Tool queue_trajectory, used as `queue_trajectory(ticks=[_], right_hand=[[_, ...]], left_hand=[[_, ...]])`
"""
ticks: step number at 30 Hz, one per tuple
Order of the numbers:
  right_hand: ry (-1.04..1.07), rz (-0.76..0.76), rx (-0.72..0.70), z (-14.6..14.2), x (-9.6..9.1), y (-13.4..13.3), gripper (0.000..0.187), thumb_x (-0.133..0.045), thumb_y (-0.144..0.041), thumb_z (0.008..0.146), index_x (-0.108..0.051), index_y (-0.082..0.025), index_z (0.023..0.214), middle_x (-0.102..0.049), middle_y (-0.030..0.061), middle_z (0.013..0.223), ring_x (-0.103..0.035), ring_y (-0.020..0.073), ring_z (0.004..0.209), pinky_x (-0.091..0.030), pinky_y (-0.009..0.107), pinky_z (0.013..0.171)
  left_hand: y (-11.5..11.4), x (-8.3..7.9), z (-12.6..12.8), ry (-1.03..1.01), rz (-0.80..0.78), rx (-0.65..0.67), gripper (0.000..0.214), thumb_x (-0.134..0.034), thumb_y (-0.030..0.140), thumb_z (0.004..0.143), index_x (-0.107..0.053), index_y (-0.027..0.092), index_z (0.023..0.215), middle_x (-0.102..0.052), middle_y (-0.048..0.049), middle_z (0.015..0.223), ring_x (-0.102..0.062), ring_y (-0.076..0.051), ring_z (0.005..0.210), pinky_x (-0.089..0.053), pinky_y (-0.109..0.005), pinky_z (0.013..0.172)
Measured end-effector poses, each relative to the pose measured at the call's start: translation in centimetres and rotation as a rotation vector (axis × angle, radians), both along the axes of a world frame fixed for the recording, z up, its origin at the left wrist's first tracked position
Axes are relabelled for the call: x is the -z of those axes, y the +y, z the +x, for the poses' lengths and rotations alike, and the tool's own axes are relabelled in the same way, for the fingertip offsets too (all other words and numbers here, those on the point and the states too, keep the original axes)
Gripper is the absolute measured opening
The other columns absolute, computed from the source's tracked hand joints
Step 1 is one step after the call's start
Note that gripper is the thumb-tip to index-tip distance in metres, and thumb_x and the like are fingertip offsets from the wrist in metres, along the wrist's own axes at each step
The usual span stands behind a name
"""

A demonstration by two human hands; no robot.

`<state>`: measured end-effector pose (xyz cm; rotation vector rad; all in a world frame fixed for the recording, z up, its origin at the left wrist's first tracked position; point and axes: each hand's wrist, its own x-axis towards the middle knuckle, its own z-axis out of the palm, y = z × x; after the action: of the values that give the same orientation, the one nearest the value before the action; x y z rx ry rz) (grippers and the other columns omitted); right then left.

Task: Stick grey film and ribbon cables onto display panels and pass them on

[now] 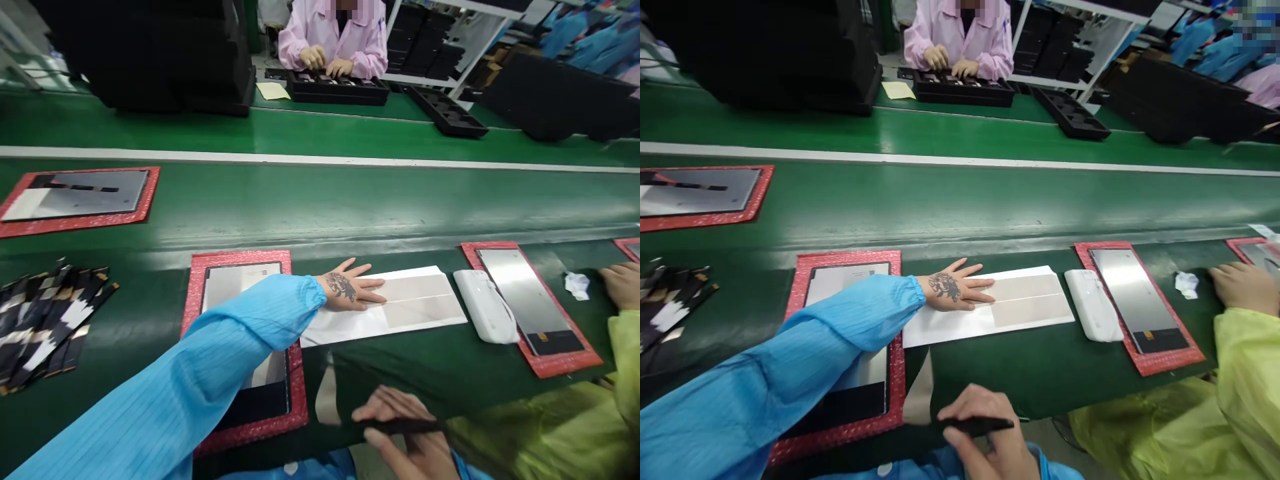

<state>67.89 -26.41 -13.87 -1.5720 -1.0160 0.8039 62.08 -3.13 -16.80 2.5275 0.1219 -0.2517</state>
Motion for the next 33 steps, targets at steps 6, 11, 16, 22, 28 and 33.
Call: queue_trajectory(ticks=[6,11,16,22,28,33], right_hand=[[0.212,-0.049,0.113,-1.9,0.2,-0.4,0.014,-0.081,-0.031,0.07,-0.07,-0.031,0.079,-0.074,0.0016,0.073,-0.069,0.0233,0.056,-0.058,0.03,0.045],[0.3,-0.046,0.174,-3.5,0.8,1.5,0.02,-0.083,-0.035,0.07,-0.067,-0.027,0.078,-0.074,0.0026,0.074,-0.062,0.0164,0.051,-0.056,0.027,0.047],[0.364,0.0,0.174,-6.1,0.8,2.5,0.022,-0.085,-0.033,0.066,-0.066,-0.027,0.077,-0.074,0.0038,0.073,-0.063,0.0189,0.053,-0.055,0.028,0.044],[0.309,0.031,0.118,-8.4,0.4,2.6,0.022,-0.085,-0.032,0.066,-0.066,-0.028,0.078,-0.074,0.0034,0.074,-0.065,0.0195,0.055,-0.055,0.026,0.043],[0.318,0.059,0.111,-8.9,0.9,2.3,0.021,-0.085,-0.034,0.065,-0.068,-0.031,0.077,-0.075,0.0019,0.072,-0.066,0.0203,0.052,-0.056,0.027,0.043],[0.305,0.091,0.132,-9.0,1.6,2.5,0.019,-0.084,-0.039,0.064,-0.069,-0.035,0.076,-0.076,-0.0004,0.072,-0.063,0.023,0.046,-0.055,0.033,0.038]], left_hand=[[-1.2,-4.5,-2.7,-0.33,0.028,-0.207,0.05,-0.062,0.03,0.091,-0.052,0.023,0.14,-0.038,-0.0079,0.156,-0.029,-0.032,0.145,-0.02,-0.052,0.119],[-4.8,-7.7,-13.1,-0.346,-0.377,-0.794,0.019,-0.058,0.032,0.09,-0.067,0.017,0.082,-0.069,-0.0011,0.079,-0.063,-0.014,0.074,-0.048,-0.024,0.068],[-11.1,-4.1,-22.0,-0.088,-1.124,-1.211,0.051,-0.056,0.069,0.076,-0.049,0.019,0.069,-0.054,0.0046,0.055,-0.04,-0.006,0.037,-0.025,-0.019,0.035],[-13.3,-2.1,-23.5,-0.161,-1.502,-1.302,0.061,-0.067,0.076,0.062,-0.05,0.017,0.068,-0.053,0.0041,0.053,-0.043,-0.004,0.035,-0.026,-0.017,0.033],[-13.7,-1.6,-24.3,-0.282,-1.551,-1.326,0.052,-0.085,0.055,0.054,-0.05,0.018,0.065,-0.057,0.0025,0.053,-0.052,-0.009,0.041,-0.035,-0.018,0.038],[-13.5,0.5,-24.9,-0.461,-1.37,-1.312,0.04,-0.085,0.049,0.058,-0.059,0.02,0.064,-0.061,0.0018,0.06,-0.061,-0.015,0.06,-0.05,-0.025,0.056]])
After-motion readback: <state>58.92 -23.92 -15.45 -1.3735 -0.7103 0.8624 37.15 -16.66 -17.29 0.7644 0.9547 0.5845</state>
